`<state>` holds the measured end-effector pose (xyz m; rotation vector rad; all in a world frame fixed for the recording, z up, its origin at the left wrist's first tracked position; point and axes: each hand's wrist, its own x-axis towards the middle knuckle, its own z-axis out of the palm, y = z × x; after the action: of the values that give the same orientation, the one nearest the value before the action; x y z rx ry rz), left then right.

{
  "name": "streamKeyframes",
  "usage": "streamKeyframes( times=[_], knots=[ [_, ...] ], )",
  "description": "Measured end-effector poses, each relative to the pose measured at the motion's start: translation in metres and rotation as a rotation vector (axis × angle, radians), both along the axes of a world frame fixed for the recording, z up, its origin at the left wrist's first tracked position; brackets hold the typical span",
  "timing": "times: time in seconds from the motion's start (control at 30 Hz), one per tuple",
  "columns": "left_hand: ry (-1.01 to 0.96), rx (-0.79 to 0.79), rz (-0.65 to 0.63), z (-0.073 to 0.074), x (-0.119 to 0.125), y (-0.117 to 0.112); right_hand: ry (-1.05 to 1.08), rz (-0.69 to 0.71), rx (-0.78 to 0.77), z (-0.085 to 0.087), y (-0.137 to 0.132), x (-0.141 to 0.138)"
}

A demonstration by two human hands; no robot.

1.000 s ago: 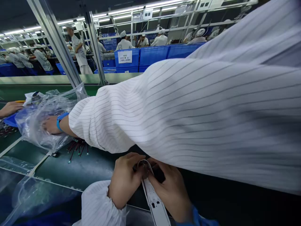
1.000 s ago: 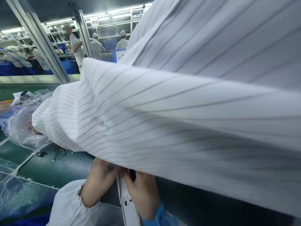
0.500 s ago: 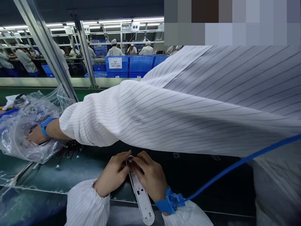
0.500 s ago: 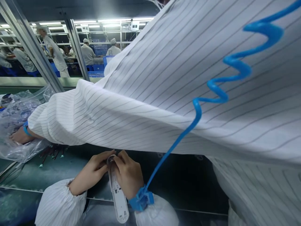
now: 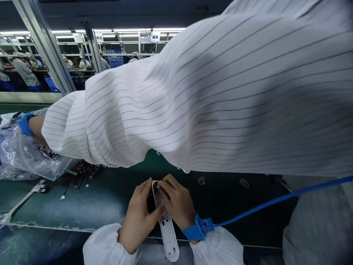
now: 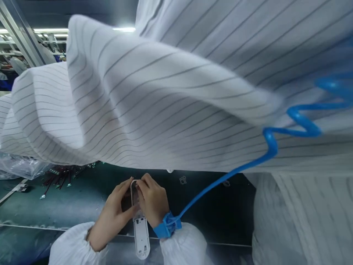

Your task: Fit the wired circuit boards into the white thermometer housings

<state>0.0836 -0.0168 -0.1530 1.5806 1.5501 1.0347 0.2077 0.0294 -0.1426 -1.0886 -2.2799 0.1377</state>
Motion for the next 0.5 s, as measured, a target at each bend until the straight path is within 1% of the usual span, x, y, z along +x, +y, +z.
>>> streamKeyframes(
  times=[0.07, 0.13, 0.3, 0.33, 0.4, 0.5],
  knots=[
    [0.124, 0.042, 0.041, 0.0, 0.005, -0.002, -0.027, 0.015, -0.003, 0.001, 0.001, 0.0],
    [0.221, 0.078, 0.049, 0.0, 0.006, -0.003, -0.067, 0.049, -0.002, 0.004, 0.003, 0.0],
    [0.27, 0.116, 0.001, 0.004, 0.0, 0.002, -0.166, 0.219, -0.034, 0.015, 0.016, 0.003],
    [0.278, 0.126, -0.003, 0.006, -0.001, 0.003, -0.165, 0.235, -0.053, 0.017, 0.019, 0.004],
    [0.296, 0.152, -0.005, 0.01, -0.002, 0.005, -0.126, 0.223, -0.1, 0.02, 0.024, 0.007],
    [0.326, 0.198, -0.022, 0.015, -0.006, 0.006, -0.032, 0.209, -0.195, 0.021, 0.028, 0.013]
  ],
)
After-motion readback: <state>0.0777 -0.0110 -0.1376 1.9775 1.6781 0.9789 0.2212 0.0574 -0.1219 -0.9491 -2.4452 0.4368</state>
